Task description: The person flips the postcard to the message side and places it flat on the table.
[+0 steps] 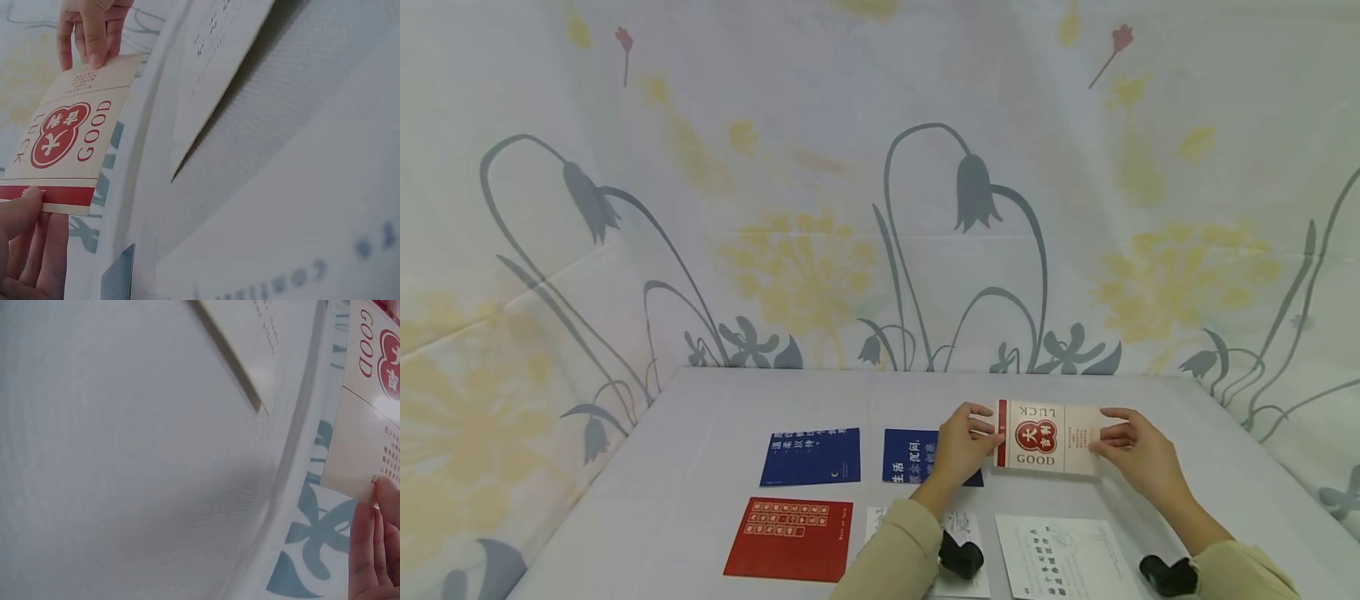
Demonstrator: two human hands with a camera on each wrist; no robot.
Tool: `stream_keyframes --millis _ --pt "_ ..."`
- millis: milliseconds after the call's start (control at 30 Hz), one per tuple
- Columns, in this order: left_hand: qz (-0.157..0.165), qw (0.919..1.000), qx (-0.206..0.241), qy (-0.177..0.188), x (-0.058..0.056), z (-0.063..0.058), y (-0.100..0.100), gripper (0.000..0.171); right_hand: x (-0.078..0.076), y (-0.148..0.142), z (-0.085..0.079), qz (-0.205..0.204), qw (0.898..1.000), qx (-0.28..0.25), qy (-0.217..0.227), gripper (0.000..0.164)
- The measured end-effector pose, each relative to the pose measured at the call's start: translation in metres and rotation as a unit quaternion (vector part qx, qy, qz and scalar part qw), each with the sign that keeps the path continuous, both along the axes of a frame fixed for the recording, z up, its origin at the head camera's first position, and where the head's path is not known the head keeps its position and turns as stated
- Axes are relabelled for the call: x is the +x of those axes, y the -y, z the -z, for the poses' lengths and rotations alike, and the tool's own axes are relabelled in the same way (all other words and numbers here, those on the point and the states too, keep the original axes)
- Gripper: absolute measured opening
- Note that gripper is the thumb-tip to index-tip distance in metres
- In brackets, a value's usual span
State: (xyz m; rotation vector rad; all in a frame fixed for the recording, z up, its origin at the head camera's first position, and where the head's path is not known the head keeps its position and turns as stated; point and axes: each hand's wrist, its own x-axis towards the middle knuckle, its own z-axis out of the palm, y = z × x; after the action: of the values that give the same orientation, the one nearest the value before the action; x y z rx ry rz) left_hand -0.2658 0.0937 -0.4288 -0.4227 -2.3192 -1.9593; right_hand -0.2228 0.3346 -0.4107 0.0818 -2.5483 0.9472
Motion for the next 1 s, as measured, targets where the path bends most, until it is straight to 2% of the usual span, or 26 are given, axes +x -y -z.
stream_keyframes --millis 233,500,600,800,1000 --pt "-0.017 0.9994 -0.028 -0.013 0.0 0.0 0.003 0.011 0.003 -0.001 -0.003 0.016 1.0 -0.005 0.018 0.037" --pt "-0.036 0.9988 -0.02 -0.025 -0.002 0.004 0.004 0.009 0.001 -0.001 -0.002 -0.005 0.996 -0.073 0.049 0.026" --pt "-0.042 0.9986 -0.021 -0.022 -0.003 0.005 0.004 0.01 0.001 -0.001 -0.001 -0.032 0.99 -0.127 0.058 0.027" --pt "-0.038 0.9987 -0.033 -0.003 -0.005 0.004 0.006 0.011 0.0 -0.007 0.0 -0.087 0.968 -0.221 0.083 0.032" --pt "-0.021 0.9989 -0.036 0.023 -0.005 0.002 0.007 0.009 0.0 -0.011 -0.004 -0.096 0.958 -0.253 0.091 0.042"
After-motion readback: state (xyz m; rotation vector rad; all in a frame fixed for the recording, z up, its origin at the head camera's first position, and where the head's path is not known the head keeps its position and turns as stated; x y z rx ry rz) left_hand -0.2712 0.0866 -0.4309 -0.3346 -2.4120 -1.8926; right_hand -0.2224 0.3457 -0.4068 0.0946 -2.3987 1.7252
